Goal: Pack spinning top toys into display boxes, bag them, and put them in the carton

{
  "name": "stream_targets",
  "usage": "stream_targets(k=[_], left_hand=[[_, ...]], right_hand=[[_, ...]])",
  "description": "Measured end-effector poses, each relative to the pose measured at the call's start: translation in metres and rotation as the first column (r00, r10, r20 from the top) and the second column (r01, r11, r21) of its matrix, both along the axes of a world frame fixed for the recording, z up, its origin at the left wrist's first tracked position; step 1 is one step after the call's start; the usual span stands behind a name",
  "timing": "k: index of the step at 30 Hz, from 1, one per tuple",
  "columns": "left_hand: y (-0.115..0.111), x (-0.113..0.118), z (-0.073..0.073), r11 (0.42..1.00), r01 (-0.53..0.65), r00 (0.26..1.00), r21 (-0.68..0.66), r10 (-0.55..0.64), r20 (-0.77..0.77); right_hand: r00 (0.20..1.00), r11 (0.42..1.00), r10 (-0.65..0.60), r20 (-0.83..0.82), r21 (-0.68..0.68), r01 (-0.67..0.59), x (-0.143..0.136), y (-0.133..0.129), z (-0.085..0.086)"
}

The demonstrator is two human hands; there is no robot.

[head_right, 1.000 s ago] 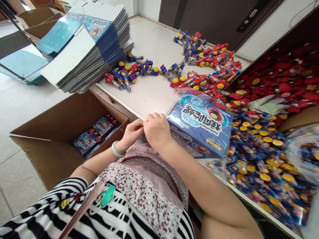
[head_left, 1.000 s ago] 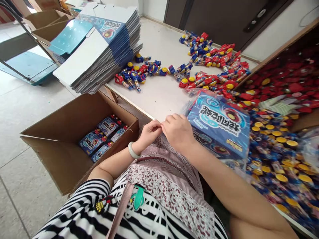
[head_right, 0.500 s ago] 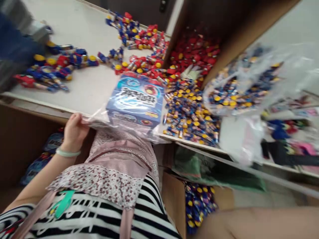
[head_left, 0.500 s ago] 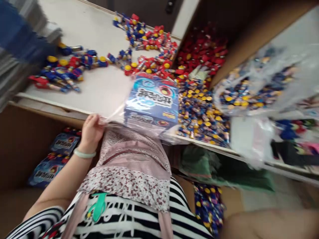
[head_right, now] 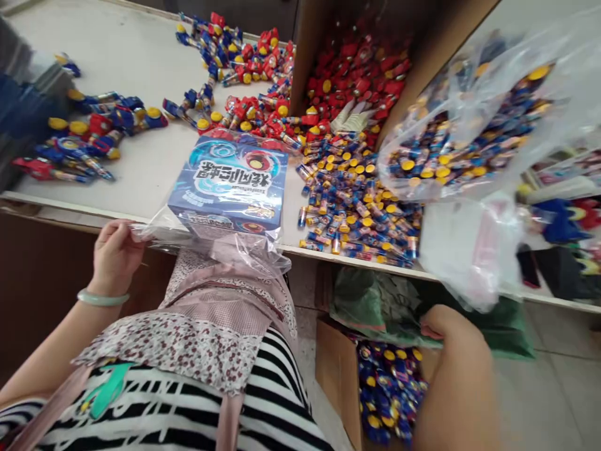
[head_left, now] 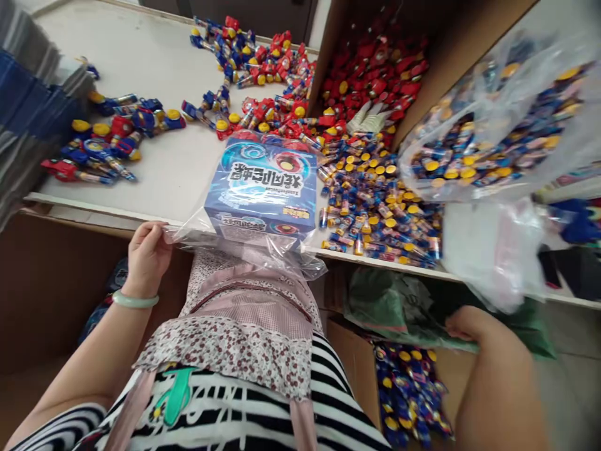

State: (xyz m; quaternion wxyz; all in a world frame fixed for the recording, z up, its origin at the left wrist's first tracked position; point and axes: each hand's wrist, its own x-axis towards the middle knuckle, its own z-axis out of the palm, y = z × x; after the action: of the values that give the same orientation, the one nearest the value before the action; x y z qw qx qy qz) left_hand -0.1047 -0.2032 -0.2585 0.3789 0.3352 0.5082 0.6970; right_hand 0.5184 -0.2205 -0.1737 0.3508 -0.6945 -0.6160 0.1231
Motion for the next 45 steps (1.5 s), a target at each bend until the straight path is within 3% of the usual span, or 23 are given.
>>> stream_targets(k=[1,3,5,7,8,10,11,14,16,18,19,20,21,22,23,24,25,27,31,34,37,39,45], left_hand=[[0.000,-0.001,0.001,1.000,0.016,1.000,0.006,-0.016,-0.009],[0.002,-0.003,0.001,0.998,0.051,0.999,0.028,-0.051,-0.004],[0.005,-0.004,0.001,0.995,0.071,0.997,0.064,-0.072,0.017],[0.007,-0.006,0.001,0.991,0.084,0.996,0.107,-0.088,0.032],[0.007,-0.008,0.002,0.988,0.096,0.994,0.124,-0.101,0.030],[0.001,-0.016,0.004,0.980,0.128,0.991,0.153,-0.130,0.007],[-0.005,-0.021,0.006,0.975,0.150,0.989,0.164,-0.150,-0.018],[-0.031,-0.039,0.006,0.964,0.245,0.968,0.107,-0.236,-0.088],[-0.047,-0.047,0.001,0.965,0.263,0.965,0.027,-0.263,-0.008],[-0.054,-0.048,-0.008,0.943,0.317,0.939,-0.104,-0.297,0.174],[-0.054,-0.046,-0.013,0.901,0.395,0.901,-0.180,-0.341,0.269],[-0.052,-0.042,-0.017,0.830,0.498,0.845,-0.251,-0.399,0.356],[-0.048,-0.036,-0.020,0.741,0.602,0.778,-0.297,-0.459,0.430],[-0.043,-0.029,-0.020,0.666,0.679,0.714,-0.309,-0.502,0.488],[-0.037,-0.023,-0.019,0.628,0.723,0.668,-0.290,-0.526,0.526],[-0.033,-0.016,-0.015,0.627,0.737,0.642,-0.252,-0.534,0.550],[-0.029,-0.011,-0.010,0.646,0.734,0.629,-0.208,-0.532,0.566],[-0.025,-0.003,0.002,0.698,0.705,0.620,-0.128,-0.519,0.588],[-0.025,0.004,0.017,0.819,0.572,0.681,-0.046,-0.442,0.583],[-0.023,0.007,0.017,0.890,0.456,0.733,-0.007,-0.371,0.570],[-0.019,0.011,0.011,0.936,0.345,0.754,0.064,-0.318,0.575],[-0.017,0.013,0.005,0.949,0.303,0.769,0.083,-0.295,0.567],[-0.012,0.018,-0.019,0.963,0.269,0.793,0.006,-0.225,0.567]], right_hand=[[0.993,0.986,0.119,-0.015,-0.113,-0.120,-0.011,0.001,-0.002],[0.923,0.880,0.381,-0.060,-0.284,-0.381,-0.054,0.000,-0.008],[0.858,0.843,0.513,0.012,-0.194,-0.501,-0.115,-0.001,-0.015],[0.792,0.800,0.556,0.252,0.098,-0.592,-0.171,0.001,-0.023],[0.772,0.743,0.542,0.332,0.239,-0.625,-0.190,0.001,-0.027],[0.743,0.624,0.526,0.414,0.406,-0.668,-0.205,0.000,-0.034],[0.730,0.592,0.532,0.429,0.427,-0.683,-0.201,-0.004,-0.037],[0.704,0.609,0.563,0.432,0.359,-0.707,-0.169,-0.023,-0.049],[0.766,0.692,0.570,0.296,0.329,-0.642,-0.151,-0.035,-0.061],[0.847,0.832,0.527,-0.063,0.243,-0.499,-0.149,-0.040,-0.073],[0.833,0.883,0.467,-0.298,0.110,-0.456,-0.155,-0.039,-0.078],[0.772,0.880,0.372,-0.515,-0.071,-0.471,-0.164,-0.035,-0.082],[0.688,0.805,0.252,-0.680,-0.247,-0.539,-0.174,-0.030,-0.083],[0.603,0.682,0.126,-0.788,-0.372,-0.629,-0.186,-0.024,-0.083],[0.531,0.558,0.015,-0.847,-0.433,-0.708,-0.198,-0.018,-0.080],[0.473,0.480,-0.074,-0.878,-0.447,-0.755,-0.209,-0.011,-0.076],[0.423,0.461,-0.145,-0.894,-0.439,-0.771,-0.218,-0.006,-0.071],[0.339,0.519,-0.256,-0.905,-0.424,-0.742,-0.231,0.001,-0.060],[0.187,0.718,-0.381,-0.906,-0.417,-0.557,-0.244,0.004,-0.049],[0.092,0.827,-0.384,-0.919,-0.387,-0.409,-0.250,0.001,-0.050],[0.031,0.881,-0.317,-0.948,-0.307,-0.361,-0.251,-0.001,-0.054],[0.039,0.894,-0.243,-0.969,-0.240,-0.379,-0.250,-0.001,-0.057],[0.239,0.874,-0.047,-0.970,-0.155,-0.459,-0.244,0.004,-0.072]])
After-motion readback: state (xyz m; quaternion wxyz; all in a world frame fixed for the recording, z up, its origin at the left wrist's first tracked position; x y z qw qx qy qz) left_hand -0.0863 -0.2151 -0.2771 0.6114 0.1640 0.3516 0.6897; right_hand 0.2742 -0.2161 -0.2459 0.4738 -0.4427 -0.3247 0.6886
